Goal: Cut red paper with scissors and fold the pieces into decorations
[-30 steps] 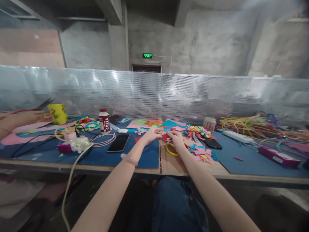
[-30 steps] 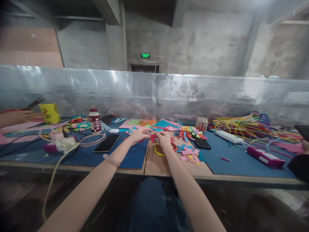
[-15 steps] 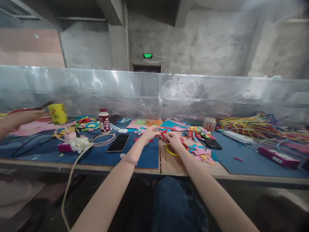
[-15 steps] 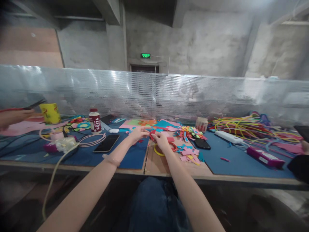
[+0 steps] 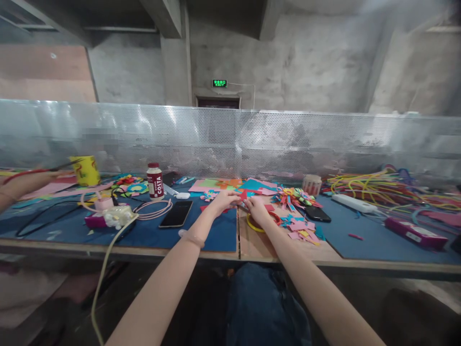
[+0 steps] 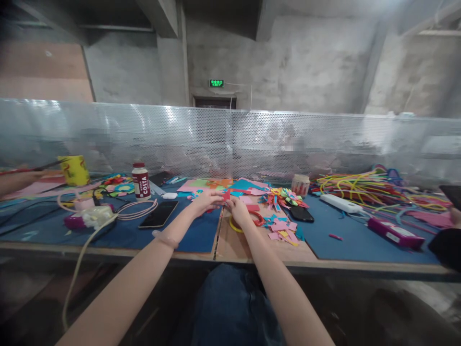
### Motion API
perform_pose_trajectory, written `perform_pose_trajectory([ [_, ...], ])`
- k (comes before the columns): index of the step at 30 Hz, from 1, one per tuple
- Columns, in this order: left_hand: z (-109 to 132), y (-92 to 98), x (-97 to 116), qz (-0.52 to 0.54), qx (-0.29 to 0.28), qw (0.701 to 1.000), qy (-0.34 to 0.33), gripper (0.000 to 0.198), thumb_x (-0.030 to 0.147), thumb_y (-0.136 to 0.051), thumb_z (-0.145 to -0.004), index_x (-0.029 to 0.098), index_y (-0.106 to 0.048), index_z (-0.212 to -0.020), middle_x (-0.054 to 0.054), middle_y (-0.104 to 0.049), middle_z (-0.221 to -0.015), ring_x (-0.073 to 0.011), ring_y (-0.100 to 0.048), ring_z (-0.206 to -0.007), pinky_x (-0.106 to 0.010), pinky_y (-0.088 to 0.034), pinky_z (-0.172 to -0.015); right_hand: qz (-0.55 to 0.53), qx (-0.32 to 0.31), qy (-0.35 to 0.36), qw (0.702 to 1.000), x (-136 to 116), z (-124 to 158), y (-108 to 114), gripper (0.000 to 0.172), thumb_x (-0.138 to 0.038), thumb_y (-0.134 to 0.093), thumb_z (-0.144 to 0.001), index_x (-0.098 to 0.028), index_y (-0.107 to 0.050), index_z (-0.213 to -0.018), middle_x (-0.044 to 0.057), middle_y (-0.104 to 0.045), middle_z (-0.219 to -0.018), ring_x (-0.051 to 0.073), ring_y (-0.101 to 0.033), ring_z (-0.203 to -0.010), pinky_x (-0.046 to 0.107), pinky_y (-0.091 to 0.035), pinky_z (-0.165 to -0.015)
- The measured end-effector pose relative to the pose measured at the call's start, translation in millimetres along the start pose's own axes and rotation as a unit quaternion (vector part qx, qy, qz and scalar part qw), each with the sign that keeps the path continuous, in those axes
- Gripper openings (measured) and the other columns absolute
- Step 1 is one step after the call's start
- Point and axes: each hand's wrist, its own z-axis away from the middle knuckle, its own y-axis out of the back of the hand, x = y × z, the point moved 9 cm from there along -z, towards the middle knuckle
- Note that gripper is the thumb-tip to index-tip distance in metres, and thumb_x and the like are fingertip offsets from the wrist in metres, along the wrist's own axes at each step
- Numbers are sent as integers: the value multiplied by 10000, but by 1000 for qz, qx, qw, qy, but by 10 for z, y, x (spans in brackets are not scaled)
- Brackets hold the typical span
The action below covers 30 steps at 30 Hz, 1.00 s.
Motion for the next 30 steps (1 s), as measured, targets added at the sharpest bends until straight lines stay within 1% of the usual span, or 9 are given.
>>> perform_pose_trajectory([
  [2,1,-10,-3,-31,-5,1000,-4,214,276,-604,-671,124,-629,-820,-88,-659,-797,-156,-613,-729,-263,-458,-636,18,-2,3,1000,14,2,-12,254,-350,-421,-764,-165,-505,-612,4,-528,-606,126,-466,-579,236,-356,-550],
  [5,-14,48,-11,-77,22,997,-13,213,315,-607,-668,113,-624,-733,-89,-661,-742,-165,-614,-697,-258,-456,-592,47,18,8,999,75,-5,4,211,-354,-505,-723,-151,-547,-763,16,-550,-677,141,-490,-613,256,-387,-583],
  [9,-31,77,-6,-99,33,994,-26,265,360,-628,-649,112,-624,-745,-91,-664,-737,-169,-615,-682,-254,-457,-574,94,70,43,992,74,-14,64,429,-232,-596,-643,-134,-485,-1046,44,-554,-802,153,-512,-663,290,-422,-627],
  [13,-41,92,43,-126,37,990,-55,313,408,-649,-619,107,-616,-697,-90,-660,-698,-166,-615,-663,-262,-461,-599,89,62,65,992,24,-25,33,384,-184,-546,-685,-131,-490,-1062,58,-574,-813,164,-537,-699,310,-435,-669],
  [18,-49,102,79,-134,37,987,-79,333,440,-634,-622,115,-611,-692,-68,-649,-659,-159,-608,-656,-258,-460,-604,24,75,40,996,49,-33,87,241,-221,-513,-724,-148,-556,-949,54,-603,-786,163,-562,-723,303,-442,-685],
  [22,-65,105,95,-149,34,984,-90,341,450,-627,-616,117,-617,-689,-55,-635,-645,-157,-589,-624,-253,-453,-563,-27,57,14,998,102,-46,80,316,-260,-592,-661,-155,-558,-957,17,-586,-709,143,-546,-636,279,-444,-616],
  [25,-61,90,168,-170,31,977,-122,332,446,-624,-616,119,-621,-672,-39,-623,-646,-150,-572,-625,-249,-453,-573,-97,16,6,995,103,-43,25,357,-293,-625,-629,-155,-564,-953,3,-583,-677,128,-534,-593,261,-437,-579],
  [28,-30,72,248,-167,30,975,-146,312,434,-618,-627,125,-620,-671,-22,-608,-635,-131,-552,-605,-239,-453,-590,-187,-28,-6,982,88,-17,-33,416,-333,-647,-611,-160,-564,-980,-4,-589,-657,115,-529,-552,240,-420,-533],
  [30,1,74,294,-157,36,975,-153,297,425,-615,-635,130,-614,-667,-13,-602,-633,-120,-543,-595,-230,-452,-594,-241,-35,-27,969,112,1,-39,456,-353,-656,-605,-172,-559,-1013,-1,-606,-673,108,-534,-549,228,-410,-522],
])
